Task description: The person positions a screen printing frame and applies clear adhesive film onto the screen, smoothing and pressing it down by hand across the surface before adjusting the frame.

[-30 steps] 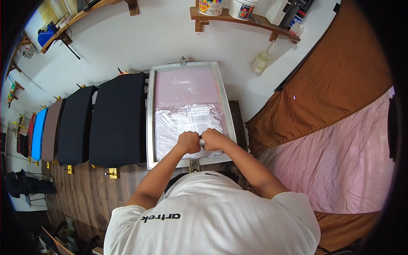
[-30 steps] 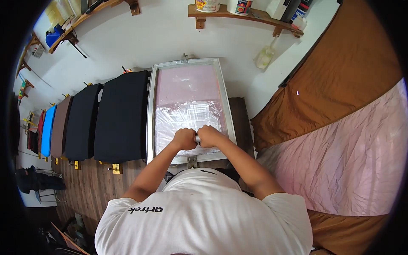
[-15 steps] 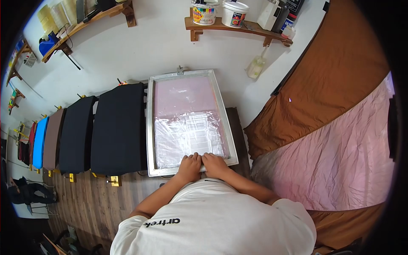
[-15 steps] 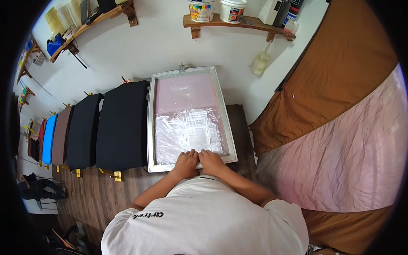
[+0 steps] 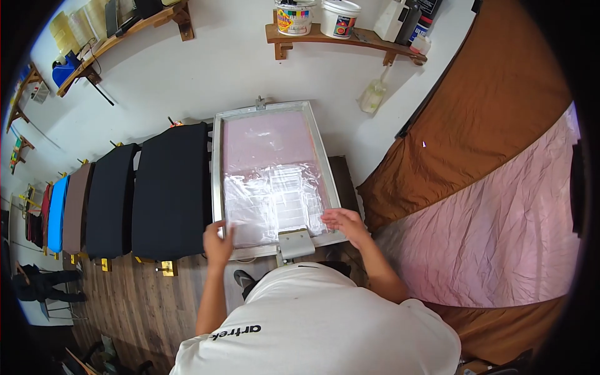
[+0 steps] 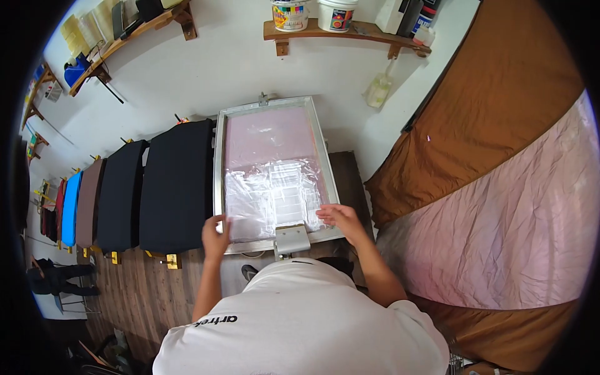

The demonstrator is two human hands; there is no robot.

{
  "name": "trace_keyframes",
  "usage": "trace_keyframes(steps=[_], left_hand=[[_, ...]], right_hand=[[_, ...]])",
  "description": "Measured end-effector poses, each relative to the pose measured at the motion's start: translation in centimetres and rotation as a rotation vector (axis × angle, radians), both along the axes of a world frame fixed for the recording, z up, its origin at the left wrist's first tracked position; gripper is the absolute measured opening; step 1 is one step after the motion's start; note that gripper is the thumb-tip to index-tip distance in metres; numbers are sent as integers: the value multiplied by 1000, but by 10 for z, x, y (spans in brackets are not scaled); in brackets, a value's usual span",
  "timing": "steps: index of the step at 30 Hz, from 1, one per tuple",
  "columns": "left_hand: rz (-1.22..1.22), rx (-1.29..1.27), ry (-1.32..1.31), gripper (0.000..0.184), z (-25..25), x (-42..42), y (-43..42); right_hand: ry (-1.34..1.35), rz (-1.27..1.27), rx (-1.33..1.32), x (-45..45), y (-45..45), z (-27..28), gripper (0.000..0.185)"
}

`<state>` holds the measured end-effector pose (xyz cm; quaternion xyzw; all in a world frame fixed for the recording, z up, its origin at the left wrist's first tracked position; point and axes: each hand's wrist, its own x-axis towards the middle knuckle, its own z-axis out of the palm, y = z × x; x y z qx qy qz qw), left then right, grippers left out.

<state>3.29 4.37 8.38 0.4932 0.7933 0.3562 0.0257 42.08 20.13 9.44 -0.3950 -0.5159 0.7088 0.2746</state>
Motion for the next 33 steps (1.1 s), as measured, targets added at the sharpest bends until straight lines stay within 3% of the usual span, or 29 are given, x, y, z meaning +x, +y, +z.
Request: trace_keyframes(steps=[1,3,6,8,10,11,12,15,18,22,23,25,29,33], left_hand=[[99,78,-93,32,-20,-20,-10],[188,-27,-289,38,-25,-42,-26],[247,-123,-395,51,-40,-55,-39],[204,-124,-746,58,-60,-61,-40],[164,-197,-772,63,-80,-68,-38],[160,-275,-818,64,-80,-67,-36],[189,-181,-784,65,-73,-56,-31],[207,-95,-735,64,-86,-55,-21],[168,-171,-741,64,-105,-67,-18],[230,-164,-490,60,-101,-44,-13],[224,-136,-533,59,-76,-34,-13],[189,-124,-672,58,-96,-45,-13],[191,-142,-805,59,-101,-51,-11],[241,-154,-673,64,-91,-47,-9]], right_hand=[[103,-59,-128,10,4,-1,34],[217,-169,-265,25,8,-10,33],[134,-366,-244,39,15,-45,31],[118,-482,-188,37,16,-60,28],[103,-595,-130,34,18,-80,24],[-70,-627,-48,34,19,-90,25],[-242,-656,35,35,19,-102,27],[-353,-691,5,24,14,-115,30],[-548,-705,119,20,12,-122,39],[-803,-720,297,19,12,-145,50],[-876,-764,375,12,10,-139,55],[-1042,-793,532,1,9,-126,53],[-919,-786,634,-21,0,-93,52],[-1114,-520,524,-12,4,-95,61]])
